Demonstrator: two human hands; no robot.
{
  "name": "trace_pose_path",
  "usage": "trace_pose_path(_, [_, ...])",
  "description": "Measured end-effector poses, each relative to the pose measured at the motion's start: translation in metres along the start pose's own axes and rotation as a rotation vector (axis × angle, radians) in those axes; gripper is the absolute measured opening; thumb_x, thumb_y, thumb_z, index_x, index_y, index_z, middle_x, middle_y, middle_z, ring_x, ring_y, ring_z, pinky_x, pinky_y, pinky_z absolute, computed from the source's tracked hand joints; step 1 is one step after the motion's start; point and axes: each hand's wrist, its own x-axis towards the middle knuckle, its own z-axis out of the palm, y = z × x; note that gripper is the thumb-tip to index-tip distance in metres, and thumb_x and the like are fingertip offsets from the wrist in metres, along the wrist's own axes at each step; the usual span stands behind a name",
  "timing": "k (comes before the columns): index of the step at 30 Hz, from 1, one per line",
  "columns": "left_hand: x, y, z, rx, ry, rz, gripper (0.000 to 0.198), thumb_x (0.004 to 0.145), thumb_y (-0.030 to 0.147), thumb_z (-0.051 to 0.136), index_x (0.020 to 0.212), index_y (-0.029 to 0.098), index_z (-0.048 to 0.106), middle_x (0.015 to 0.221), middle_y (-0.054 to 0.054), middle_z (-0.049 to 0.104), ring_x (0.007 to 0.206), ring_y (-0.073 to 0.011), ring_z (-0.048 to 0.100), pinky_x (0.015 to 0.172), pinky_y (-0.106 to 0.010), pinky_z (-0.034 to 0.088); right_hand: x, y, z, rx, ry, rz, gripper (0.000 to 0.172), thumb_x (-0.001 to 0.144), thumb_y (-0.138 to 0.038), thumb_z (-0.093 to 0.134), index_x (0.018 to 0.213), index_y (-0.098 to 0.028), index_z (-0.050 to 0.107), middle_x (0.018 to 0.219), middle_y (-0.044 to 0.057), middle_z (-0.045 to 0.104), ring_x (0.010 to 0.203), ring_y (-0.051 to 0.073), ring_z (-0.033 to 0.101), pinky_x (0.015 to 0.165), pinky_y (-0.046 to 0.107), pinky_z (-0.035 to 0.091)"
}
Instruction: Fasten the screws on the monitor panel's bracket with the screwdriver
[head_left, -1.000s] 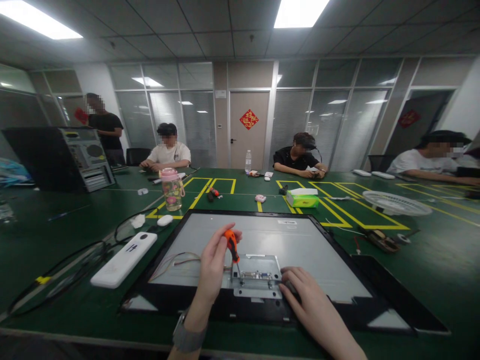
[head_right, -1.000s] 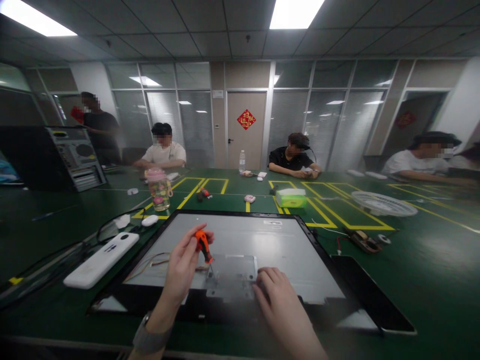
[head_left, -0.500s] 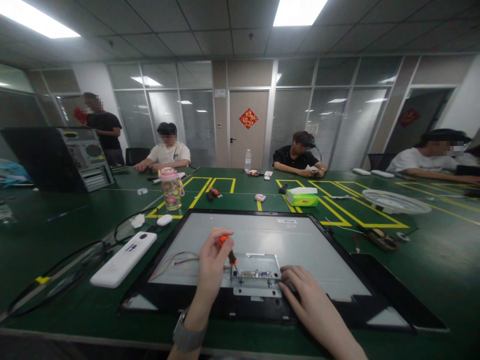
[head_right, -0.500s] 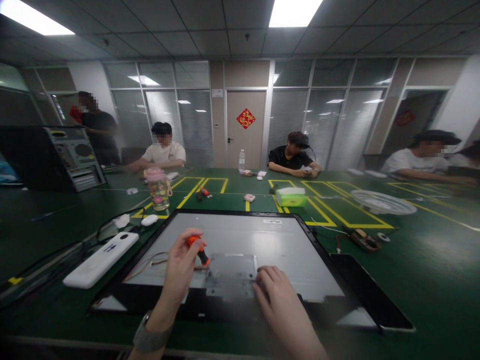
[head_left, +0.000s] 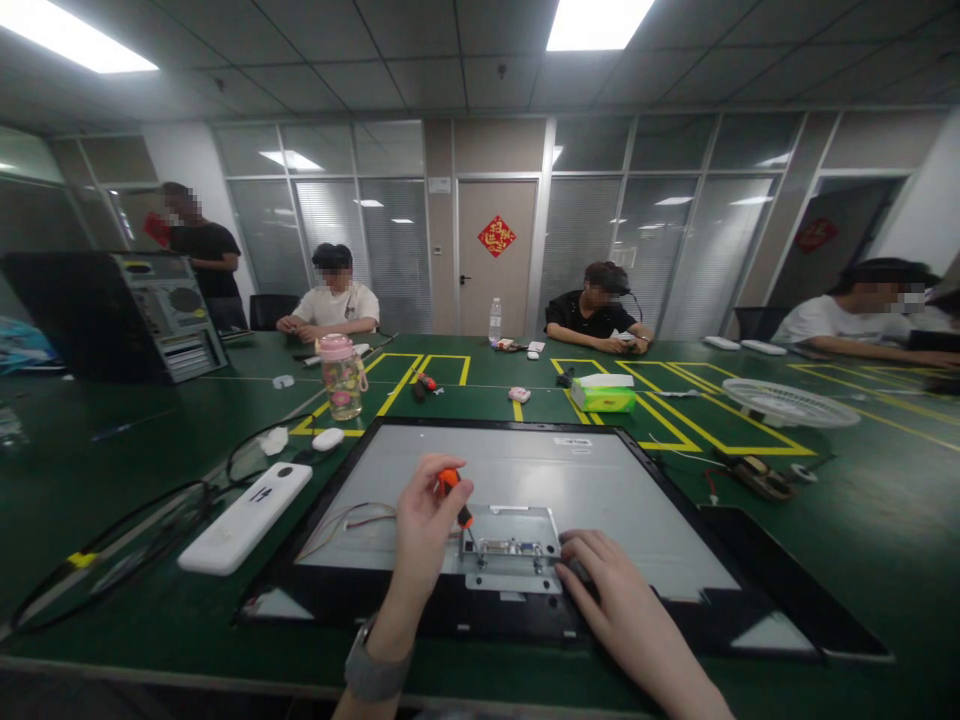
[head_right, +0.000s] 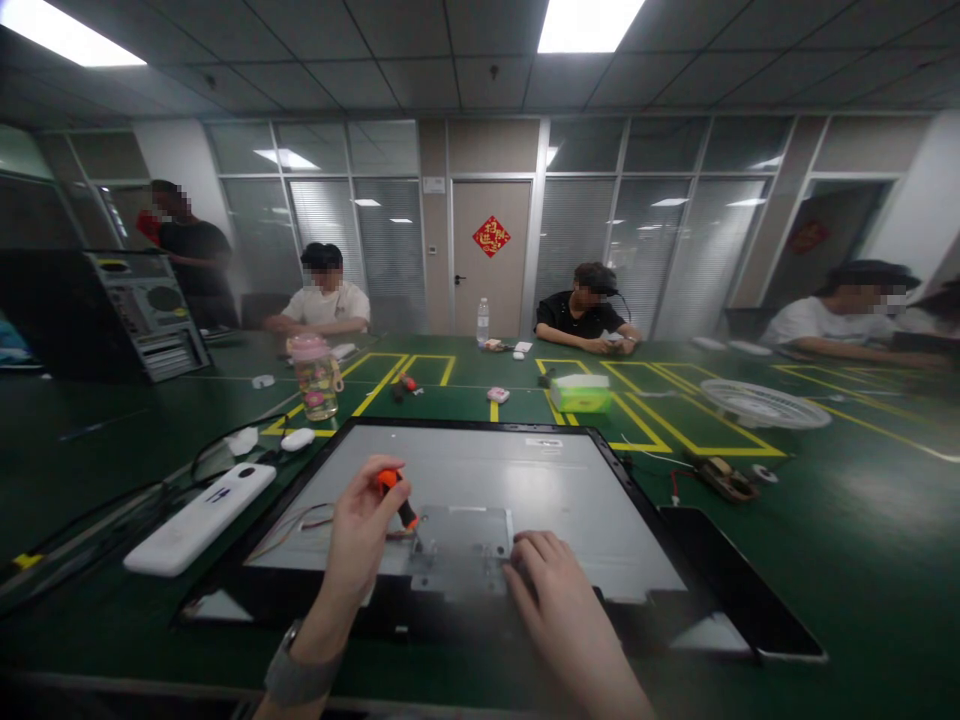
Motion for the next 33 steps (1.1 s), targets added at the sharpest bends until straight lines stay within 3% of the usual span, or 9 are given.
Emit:
trace_pose_path(3, [0.0003, 0.0014, -0.001, -0.061, -0.014, -0.082, 0.032, 0.087, 0.043, 0.064, 0.102, 0.016, 0.073, 0.099, -0.008, 0.066, 0.084, -0.0162, 0.061, 0.078, -0.027, 0.051, -0.0007, 0.0014, 0.0012, 0.003, 0.012, 0.006, 0.012, 0.096, -0.021, 0.051, 0.091, -0.022, 0.062, 0.101, 0.008, 0.066, 0.098, 0.027, 0.062, 0.088, 0.043, 0.05])
trace_pose_path(6, [-0.0007, 0.0024, -0.0006, -0.06, -0.024, -0.14, 0.039, 0.089, 0.045, 0.06, 0.113, 0.016, 0.07, 0.096, -0.008, 0.067, 0.087, -0.0184, 0.064, 0.082, -0.03, 0.052, -0.0012, 0.0035, 0.0031, 0.014, 0.016, 0.006, 0.013, 0.097, -0.021, 0.05, 0.091, -0.022, 0.061, 0.101, 0.008, 0.066, 0.098, 0.027, 0.062, 0.088, 0.043, 0.05])
trace_pose_path(10, [-0.0004, 0.0039, 0.0005, 0.12, 0.043, 0.033, 0.023, 0.079, 0.037, 0.074, 0.093, 0.019, 0.073, 0.084, -0.002, 0.06, 0.075, -0.014, 0.058, 0.069, -0.023, 0.049, -0.0014, 0.0046, 0.0042, 0.028, 0.027, -0.003, 0.013, 0.097, -0.022, 0.048, 0.092, -0.022, 0.061, 0.103, 0.009, 0.065, 0.098, 0.027, 0.061, 0.089, 0.043, 0.05])
trace_pose_path(12, [-0.0004, 0.005, 0.0009, 0.172, 0.059, 0.109, 0.019, 0.081, 0.035, 0.071, 0.089, 0.019, 0.073, 0.087, -0.003, 0.06, 0.078, -0.0147, 0.058, 0.071, -0.023, 0.048, -0.0015, 0.0043, 0.0039, 0.032, 0.021, -0.005, 0.013, 0.097, -0.022, 0.048, 0.093, -0.022, 0.06, 0.104, 0.009, 0.065, 0.098, 0.027, 0.061, 0.089, 0.044, 0.05])
trace_pose_path(15, [-0.0017, 0.0056, 0.0014, 0.147, 0.007, 0.057, 0.03, 0.092, 0.039, 0.055, 0.105, 0.019, 0.073, 0.102, -0.008, 0.064, 0.092, -0.0189, 0.061, 0.082, -0.029, 0.049, -0.0019, 0.0036, 0.0035, 0.033, 0.012, -0.006, 0.014, 0.098, -0.022, 0.047, 0.093, -0.022, 0.06, 0.103, 0.009, 0.065, 0.098, 0.027, 0.061, 0.089, 0.045, 0.05])
trace_pose_path(18, [-0.0028, 0.004, 0.0021, 0.14, -0.025, -0.025, 0.035, 0.094, 0.041, 0.053, 0.115, 0.018, 0.069, 0.099, -0.008, 0.066, 0.086, -0.0186, 0.062, 0.08, -0.03, 0.05, -0.0021, 0.0034, 0.0035, 0.029, 0.023, -0.013, 0.013, 0.097, -0.021, 0.047, 0.093, -0.022, 0.06, 0.103, 0.009, 0.065, 0.098, 0.027, 0.061, 0.088, 0.044, 0.05])
trace_pose_path(22, [-0.003, 0.0032, 0.003, 0.243, 0.026, 0.12, 0.021, 0.083, 0.033, 0.069, 0.099, 0.02, 0.072, 0.085, -0.002, 0.057, 0.074, -0.0142, 0.054, 0.072, -0.025, 0.047, -0.0019, 0.0029, 0.0027, 0.016, 0.025, -0.008, 0.012, 0.097, -0.021, 0.049, 0.093, -0.022, 0.061, 0.102, 0.008, 0.065, 0.098, 0.027, 0.062, 0.088, 0.044, 0.05])
trace_pose_path(28, [-0.0035, 0.007, 0.0037, 0.302, -0.015, 0.065, 0.033, 0.095, 0.032, 0.05, 0.122, 0.021, 0.065, 0.098, -0.006, 0.062, 0.088, -0.0173, 0.058, 0.082, -0.028, 0.046, -0.0017, 0.0021, 0.0015, 0.012, 0.002, -0.011, 0.013, 0.098, -0.021, 0.048, 0.093, -0.022, 0.06, 0.102, 0.009, 0.065, 0.098, 0.027, 0.061, 0.089, 0.044, 0.049])
trace_pose_path(33, [-0.0041, 0.0056, 0.0034, 0.527, 0.08, 0.269, 0.03, 0.084, 0.029, 0.068, 0.114, 0.023, 0.069, 0.08, -0.001, 0.054, 0.071, -0.0157, 0.05, 0.071, -0.027, 0.044, -0.0015, 0.001, 0.001, 0.018, 0.031, -0.028, 0.014, 0.098, -0.021, 0.048, 0.091, -0.023, 0.06, 0.099, 0.007, 0.065, 0.095, 0.026, 0.061, 0.087, 0.042, 0.05])
